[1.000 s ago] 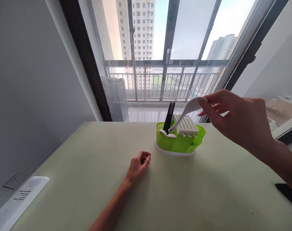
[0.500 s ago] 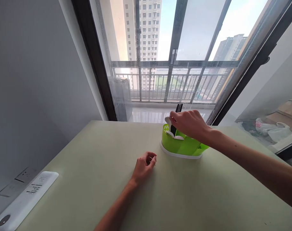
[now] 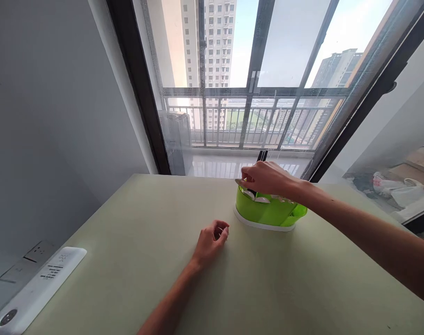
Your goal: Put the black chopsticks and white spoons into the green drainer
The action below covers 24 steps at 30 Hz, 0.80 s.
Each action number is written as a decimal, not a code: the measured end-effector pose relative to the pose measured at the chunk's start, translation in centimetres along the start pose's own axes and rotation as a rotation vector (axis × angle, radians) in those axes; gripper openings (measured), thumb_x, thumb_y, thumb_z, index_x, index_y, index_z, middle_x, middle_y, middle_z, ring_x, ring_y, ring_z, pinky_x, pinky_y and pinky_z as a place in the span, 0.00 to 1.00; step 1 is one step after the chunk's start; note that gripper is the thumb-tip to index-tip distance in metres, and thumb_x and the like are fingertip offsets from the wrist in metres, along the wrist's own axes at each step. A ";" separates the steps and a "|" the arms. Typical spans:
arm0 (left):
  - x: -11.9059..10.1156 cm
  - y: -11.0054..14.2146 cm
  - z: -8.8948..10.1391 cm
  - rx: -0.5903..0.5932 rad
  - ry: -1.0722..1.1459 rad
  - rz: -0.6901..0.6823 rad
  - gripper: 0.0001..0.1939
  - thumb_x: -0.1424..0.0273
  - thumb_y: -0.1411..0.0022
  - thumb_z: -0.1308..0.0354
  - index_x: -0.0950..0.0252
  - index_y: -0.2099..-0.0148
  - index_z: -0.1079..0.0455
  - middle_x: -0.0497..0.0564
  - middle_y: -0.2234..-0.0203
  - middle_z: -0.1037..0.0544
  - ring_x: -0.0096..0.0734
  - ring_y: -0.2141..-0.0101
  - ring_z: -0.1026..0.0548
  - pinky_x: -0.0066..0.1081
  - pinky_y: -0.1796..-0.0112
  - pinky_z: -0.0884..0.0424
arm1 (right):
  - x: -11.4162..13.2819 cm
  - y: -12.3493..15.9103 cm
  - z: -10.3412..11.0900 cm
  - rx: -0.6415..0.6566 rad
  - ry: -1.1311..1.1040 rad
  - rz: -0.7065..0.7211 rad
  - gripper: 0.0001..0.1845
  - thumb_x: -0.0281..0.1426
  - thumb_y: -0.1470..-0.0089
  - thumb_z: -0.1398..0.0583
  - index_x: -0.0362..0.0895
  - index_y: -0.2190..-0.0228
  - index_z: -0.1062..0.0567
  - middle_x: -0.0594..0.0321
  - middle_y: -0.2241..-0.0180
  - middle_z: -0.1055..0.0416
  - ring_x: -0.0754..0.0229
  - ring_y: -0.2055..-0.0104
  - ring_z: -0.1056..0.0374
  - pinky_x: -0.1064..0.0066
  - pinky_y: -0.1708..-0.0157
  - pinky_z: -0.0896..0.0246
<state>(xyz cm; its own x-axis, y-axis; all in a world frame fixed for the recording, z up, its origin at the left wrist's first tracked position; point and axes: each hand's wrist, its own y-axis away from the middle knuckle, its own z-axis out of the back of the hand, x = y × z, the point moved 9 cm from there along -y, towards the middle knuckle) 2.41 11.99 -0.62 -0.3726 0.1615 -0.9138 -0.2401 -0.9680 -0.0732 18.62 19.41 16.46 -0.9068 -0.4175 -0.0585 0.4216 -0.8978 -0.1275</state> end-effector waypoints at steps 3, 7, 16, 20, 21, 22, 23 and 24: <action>-0.1 0.0 0.0 -0.003 0.001 -0.007 0.16 0.58 0.34 0.44 0.64 0.54 0.23 0.49 0.71 0.21 0.30 0.71 0.26 0.28 0.69 0.34 | -0.1 0.3 -0.3 0.046 -0.053 0.024 0.23 0.50 0.34 0.46 0.47 0.66 0.22 0.58 0.69 0.21 0.58 0.71 0.28 0.70 0.74 0.51; -0.3 0.1 0.1 -0.004 -0.003 -0.009 0.16 0.59 0.34 0.45 0.64 0.55 0.23 0.49 0.71 0.21 0.30 0.70 0.27 0.28 0.69 0.35 | -0.2 1.2 0.1 0.049 -0.014 0.027 0.28 0.47 0.30 0.52 0.46 0.68 0.21 0.57 0.73 0.23 0.59 0.75 0.30 0.69 0.74 0.54; -0.4 0.1 0.2 0.000 -0.022 0.001 0.16 0.58 0.34 0.45 0.64 0.56 0.24 0.49 0.72 0.21 0.31 0.70 0.25 0.28 0.69 0.35 | -1.9 4.5 0.8 -0.224 -0.333 -0.045 0.13 0.37 0.37 0.44 0.46 0.60 0.22 0.60 0.62 0.19 0.56 0.64 0.25 0.68 0.64 0.39; -0.6 0.2 0.3 -0.003 -0.014 0.006 0.16 0.58 0.34 0.45 0.64 0.55 0.24 0.50 0.70 0.21 0.31 0.70 0.26 0.29 0.68 0.34 | -2.6 5.2 0.7 -0.295 -0.416 -0.067 0.11 0.37 0.38 0.43 0.47 0.60 0.22 0.61 0.62 0.19 0.57 0.65 0.26 0.67 0.63 0.37; -0.6 0.2 0.4 -0.003 -0.011 0.007 0.16 0.58 0.34 0.45 0.64 0.55 0.24 0.50 0.70 0.21 0.31 0.70 0.26 0.29 0.68 0.34 | -2.9 5.4 0.8 -0.308 -0.422 -0.080 0.11 0.37 0.38 0.43 0.47 0.60 0.22 0.61 0.62 0.19 0.58 0.66 0.27 0.67 0.63 0.38; -0.7 0.2 0.4 -0.001 -0.009 0.007 0.16 0.58 0.34 0.45 0.64 0.55 0.24 0.50 0.69 0.21 0.31 0.69 0.26 0.29 0.68 0.33 | -3.2 5.5 0.8 -0.318 -0.427 -0.092 0.11 0.37 0.38 0.43 0.46 0.61 0.22 0.62 0.63 0.19 0.58 0.66 0.27 0.68 0.63 0.38; -0.7 0.2 0.4 0.000 -0.009 0.008 0.16 0.58 0.34 0.45 0.64 0.56 0.24 0.50 0.69 0.21 0.31 0.69 0.26 0.29 0.68 0.33 | -3.7 5.7 0.9 -0.327 -0.436 -0.104 0.11 0.37 0.39 0.43 0.46 0.61 0.22 0.62 0.64 0.19 0.58 0.67 0.27 0.68 0.64 0.38; -0.8 0.2 0.4 0.003 -0.012 0.010 0.17 0.57 0.34 0.45 0.64 0.56 0.24 0.50 0.69 0.21 0.31 0.69 0.26 0.29 0.68 0.33 | -4.1 5.8 0.9 -0.334 -0.451 -0.113 0.12 0.38 0.39 0.43 0.47 0.60 0.22 0.62 0.64 0.19 0.58 0.66 0.27 0.68 0.64 0.37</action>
<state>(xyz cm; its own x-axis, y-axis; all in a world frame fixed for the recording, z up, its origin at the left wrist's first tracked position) 2.26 11.72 0.23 -0.3852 0.1544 -0.9098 -0.2391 -0.9689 -0.0632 24.84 15.77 16.84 -0.8255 -0.4057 0.3924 0.2326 -0.8779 -0.4186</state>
